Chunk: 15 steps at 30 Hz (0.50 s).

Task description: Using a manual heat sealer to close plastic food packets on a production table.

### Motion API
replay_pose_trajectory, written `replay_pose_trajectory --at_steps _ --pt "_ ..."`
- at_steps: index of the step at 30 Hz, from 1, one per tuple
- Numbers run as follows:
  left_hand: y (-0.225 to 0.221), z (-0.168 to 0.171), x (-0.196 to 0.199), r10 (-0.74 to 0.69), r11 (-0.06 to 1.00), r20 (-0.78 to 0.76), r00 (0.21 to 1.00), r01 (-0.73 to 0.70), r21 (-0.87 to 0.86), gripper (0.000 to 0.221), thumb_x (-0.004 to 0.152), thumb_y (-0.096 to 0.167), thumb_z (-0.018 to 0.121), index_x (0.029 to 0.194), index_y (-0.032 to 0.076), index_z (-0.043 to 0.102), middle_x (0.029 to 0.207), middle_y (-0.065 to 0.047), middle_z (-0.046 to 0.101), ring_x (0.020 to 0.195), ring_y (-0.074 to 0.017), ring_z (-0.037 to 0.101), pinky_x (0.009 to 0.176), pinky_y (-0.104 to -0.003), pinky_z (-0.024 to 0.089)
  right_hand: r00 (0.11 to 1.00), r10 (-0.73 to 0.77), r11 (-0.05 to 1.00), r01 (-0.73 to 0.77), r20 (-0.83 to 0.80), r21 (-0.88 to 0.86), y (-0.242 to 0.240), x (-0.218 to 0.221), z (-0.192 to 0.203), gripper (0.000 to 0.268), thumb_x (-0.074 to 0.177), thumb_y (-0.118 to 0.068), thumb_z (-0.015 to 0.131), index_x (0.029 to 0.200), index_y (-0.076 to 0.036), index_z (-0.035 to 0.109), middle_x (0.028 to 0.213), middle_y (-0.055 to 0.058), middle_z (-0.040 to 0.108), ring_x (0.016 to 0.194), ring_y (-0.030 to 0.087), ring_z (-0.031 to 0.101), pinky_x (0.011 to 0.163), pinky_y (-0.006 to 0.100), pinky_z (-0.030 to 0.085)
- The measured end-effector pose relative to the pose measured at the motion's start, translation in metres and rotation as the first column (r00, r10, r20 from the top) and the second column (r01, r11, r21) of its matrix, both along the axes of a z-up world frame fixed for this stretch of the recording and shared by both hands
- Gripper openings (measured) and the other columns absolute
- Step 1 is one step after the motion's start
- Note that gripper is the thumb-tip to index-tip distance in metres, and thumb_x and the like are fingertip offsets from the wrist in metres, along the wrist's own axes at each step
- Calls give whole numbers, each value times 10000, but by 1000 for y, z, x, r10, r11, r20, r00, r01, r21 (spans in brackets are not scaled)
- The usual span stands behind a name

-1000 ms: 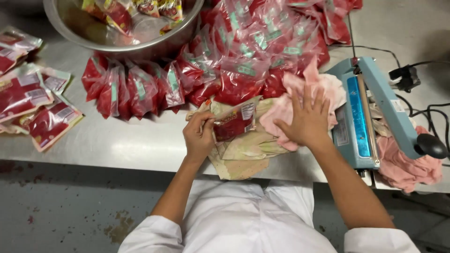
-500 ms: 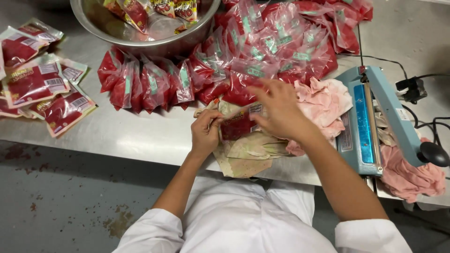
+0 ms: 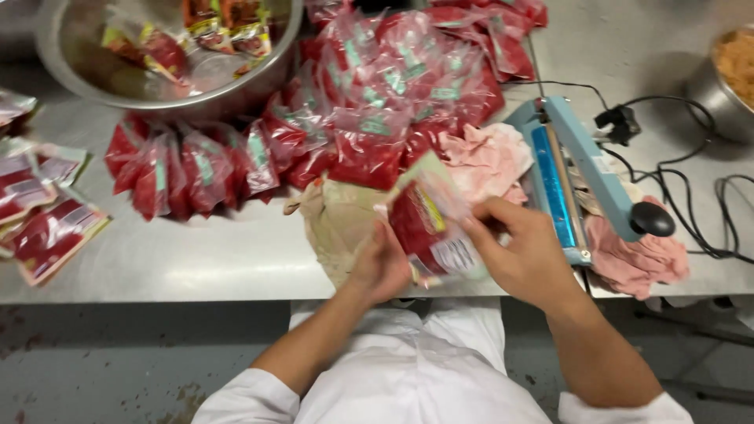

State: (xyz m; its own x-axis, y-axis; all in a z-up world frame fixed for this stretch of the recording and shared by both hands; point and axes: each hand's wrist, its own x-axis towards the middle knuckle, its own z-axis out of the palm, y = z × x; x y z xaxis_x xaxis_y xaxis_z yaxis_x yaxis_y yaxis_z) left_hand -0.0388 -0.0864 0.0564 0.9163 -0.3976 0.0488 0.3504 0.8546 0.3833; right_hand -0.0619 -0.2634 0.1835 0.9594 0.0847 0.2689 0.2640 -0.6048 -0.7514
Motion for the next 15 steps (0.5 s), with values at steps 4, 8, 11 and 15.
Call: replay_pose_trajectory --at_steps 4,8,11,15 --pt "-60 -69 -31 -545 836 -197 815 509 -205 668 953 519 666 1492 159 504 1372 -138 621 1170 -317 666 925 -532 593 949 -242 947 276 -200 165 -71 -56 -42 49 898 -84 752 859 -67 777 612 34 630 635 101 543 621 267 517" --pt "-92 -52 -21 -637 768 -227 737 630 -114 573 871 276 822 1356 150 546 1270 -104 688 1110 -273 690 909 -521 597 688 -507 823 566 -519 -54 -133 -80 -65 201 978 -200 721 884 -23 740 755 62 627 679 186 494 668 318 370" --pt "-129 -42 2 -633 721 -298 714 684 108 722 756 336 851 1368 225 482 1165 -76 659 1091 -289 656 895 -563 575 671 -537 748 659 -511 80 -162 -67 -73 205 1006 -251 712 889 -86 684 759 6 593 648 150 479 620 288 338" --pt "-159 -20 46 -506 762 -312 804 587 275 745 735 275 775 1389 187 429 1314 -134 605 1182 -387 601 953 -664 508 465 -568 519 843 -679 142 -203 3 -94 315 1016 -384 597 1093 -81 634 960 69 619 823 203 607 692 337 486"
